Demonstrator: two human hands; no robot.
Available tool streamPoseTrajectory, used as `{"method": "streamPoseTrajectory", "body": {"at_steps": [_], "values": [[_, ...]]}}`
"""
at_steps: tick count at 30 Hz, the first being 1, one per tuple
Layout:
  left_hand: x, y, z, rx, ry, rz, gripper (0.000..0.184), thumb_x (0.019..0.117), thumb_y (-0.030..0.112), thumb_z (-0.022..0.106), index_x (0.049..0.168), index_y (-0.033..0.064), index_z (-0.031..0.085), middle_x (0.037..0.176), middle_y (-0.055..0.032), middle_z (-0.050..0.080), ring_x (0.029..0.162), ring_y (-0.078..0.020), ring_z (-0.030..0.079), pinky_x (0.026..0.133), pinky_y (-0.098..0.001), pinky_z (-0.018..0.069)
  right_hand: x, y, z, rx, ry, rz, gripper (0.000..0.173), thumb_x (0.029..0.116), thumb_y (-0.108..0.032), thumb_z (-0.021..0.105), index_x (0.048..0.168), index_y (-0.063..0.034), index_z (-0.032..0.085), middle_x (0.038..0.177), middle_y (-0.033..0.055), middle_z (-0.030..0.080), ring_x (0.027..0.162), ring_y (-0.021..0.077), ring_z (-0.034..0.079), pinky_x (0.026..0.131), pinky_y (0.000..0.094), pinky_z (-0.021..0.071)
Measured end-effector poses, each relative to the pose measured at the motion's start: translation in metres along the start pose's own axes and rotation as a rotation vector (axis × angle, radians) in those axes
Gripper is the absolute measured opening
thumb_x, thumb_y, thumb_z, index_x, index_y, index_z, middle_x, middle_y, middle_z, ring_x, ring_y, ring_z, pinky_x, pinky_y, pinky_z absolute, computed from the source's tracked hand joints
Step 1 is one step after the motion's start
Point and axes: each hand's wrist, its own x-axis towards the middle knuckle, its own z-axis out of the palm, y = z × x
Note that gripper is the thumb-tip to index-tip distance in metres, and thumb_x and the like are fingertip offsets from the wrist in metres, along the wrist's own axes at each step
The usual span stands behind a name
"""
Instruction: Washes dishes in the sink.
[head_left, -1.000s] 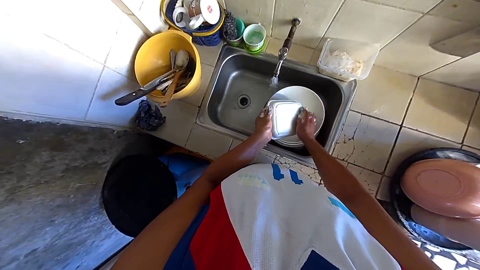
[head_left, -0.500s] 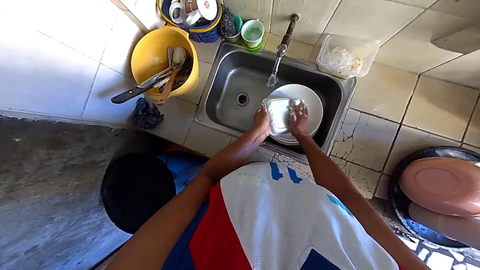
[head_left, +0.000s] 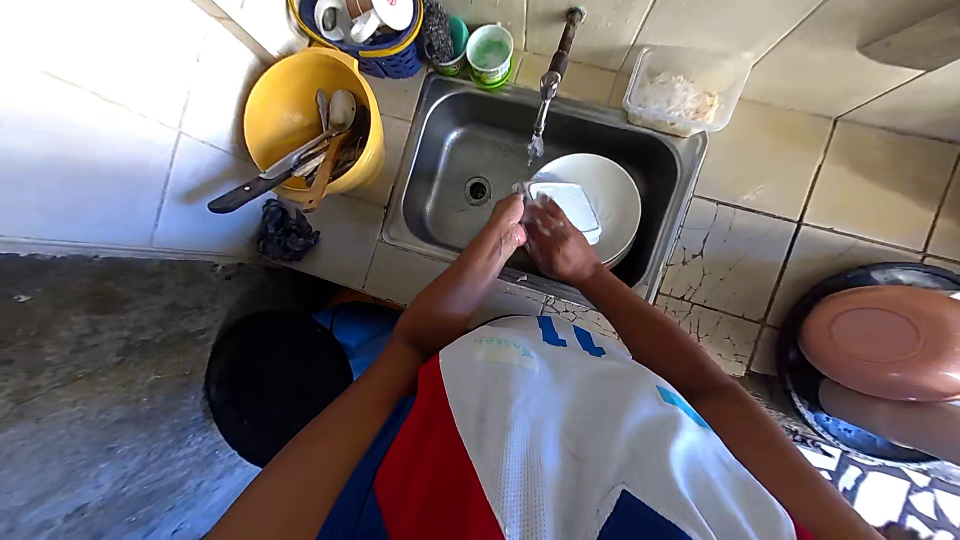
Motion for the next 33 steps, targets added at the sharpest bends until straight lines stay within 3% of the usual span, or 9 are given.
{"method": "streamPoseTrajectory", "body": {"at_steps": [3,10,11,13,16,18,23,27,33], "values": [[0.001,0.005,-0.004,0.048,0.07,-0.018,0.045,0.1108,0.034,0.044,0.145,0.0056,0.047,0.14,-0.0169,0.055,0.124,-0.0263,0.058,0.101,-0.0463,0.0526,-0.062,0.013,0.013,0.026,0.0,-0.014,0.038,0.0972,-0.018,0.055,0.127,0.0027,0.067,0.15,0.0287,0.051,0.142,0.0535,0.043,0.112,0.0611,0.0445],[-0.011,-0.032,-0.008,0.36,0.177,0.437,0.062,0.1134,0.041,0.026,0.13,-0.0119,0.054,0.126,-0.0334,0.059,0.114,-0.0384,0.063,0.089,-0.0505,0.0578,-0.063,0.034,0.03,0.224,0.277,0.822,0.05,0.1059,-0.012,0.044,0.15,0.0125,0.04,0.162,0.0367,0.026,0.154,0.0503,0.019,0.128,0.0549,0.0175],[-0.049,-0.024,0.003,0.433,0.236,0.472,0.058,0.1145,0.033,0.024,0.127,-0.0157,0.054,0.124,-0.0357,0.06,0.111,-0.0388,0.065,0.083,-0.0469,0.0595,-0.052,0.021,0.028,0.194,0.267,0.852,0.051,0.1052,-0.011,0.044,0.15,0.0127,0.04,0.161,0.0373,0.026,0.154,0.0516,0.019,0.128,0.056,0.0174],[-0.131,0.039,0.038,0.444,0.243,-0.057,0.053,0.115,0.028,0.014,0.148,-0.0031,0.041,0.154,-0.0167,0.044,0.14,-0.024,0.046,0.114,-0.0425,0.0385,-0.038,-0.015,0.024,0.117,0.164,0.659,0.048,0.1015,-0.005,0.052,0.145,0.014,0.046,0.158,0.0379,0.033,0.151,0.0546,0.024,0.126,0.0595,0.0211],[-0.044,-0.028,-0.009,0.53,0.205,0.493,0.062,0.1139,0.036,0.023,0.122,-0.0148,0.058,0.117,-0.0334,0.063,0.105,-0.0378,0.066,0.081,-0.0477,0.0584,-0.013,-0.039,0.027,0.113,0.096,0.405,0.041,0.0977,-0.007,0.057,0.136,0.0062,0.062,0.154,0.0303,0.046,0.148,0.0507,0.035,0.121,0.058,0.0343],[0.006,-0.03,-0.022,0.418,0.137,0.349,0.066,0.1119,0.048,0.025,0.126,-0.0071,0.058,0.121,-0.0268,0.063,0.11,-0.034,0.064,0.091,-0.0516,0.0554,0.001,-0.025,0.024,0.132,0.053,0.396,0.044,0.0965,-0.014,0.056,0.136,0.0039,0.063,0.153,0.0276,0.049,0.146,0.048,0.04,0.118,0.0567,0.0387],[-0.019,-0.012,-0.017,0.388,0.173,0.403,0.061,0.1107,0.049,0.032,0.124,-0.0041,0.06,0.114,-0.0223,0.065,0.106,-0.027,0.066,0.093,-0.0472,0.0553,0.029,0.035,0.009,0.073,0.028,0.598,0.055,0.1066,-0.028,0.042,0.152,0.0037,0.046,0.162,0.0281,0.034,0.153,0.0464,0.027,0.127,0.0566,0.0205],[-0.083,0.005,-0.015,0.403,0.174,0.391,0.057,0.1113,0.047,0.033,0.128,-0.0024,0.057,0.12,-0.0212,0.063,0.11,-0.0258,0.062,0.097,-0.0455,0.0499,0.04,0.053,-0.012,0.175,0.02,1.001,0.057,0.1092,-0.04,0.037,0.151,-0.0032,0.048,0.148,0.0286,0.052,0.137,0.0452,0.051,0.111,0.0623,0.0417],[-0.129,-0.007,-0.046,0.541,0.087,0.495,0.057,0.1106,0.051,0.031,0.127,0.0026,0.056,0.116,-0.0174,0.063,0.106,-0.0254,0.062,0.09,-0.0423,0.0517,0.042,0.038,0.014,0.416,0.157,1.327,0.063,0.1122,-0.041,0.025,0.129,0.0083,0.061,0.133,0.0303,0.061,0.129,0.0411,0.057,0.108,0.0592,0.0429]]}}
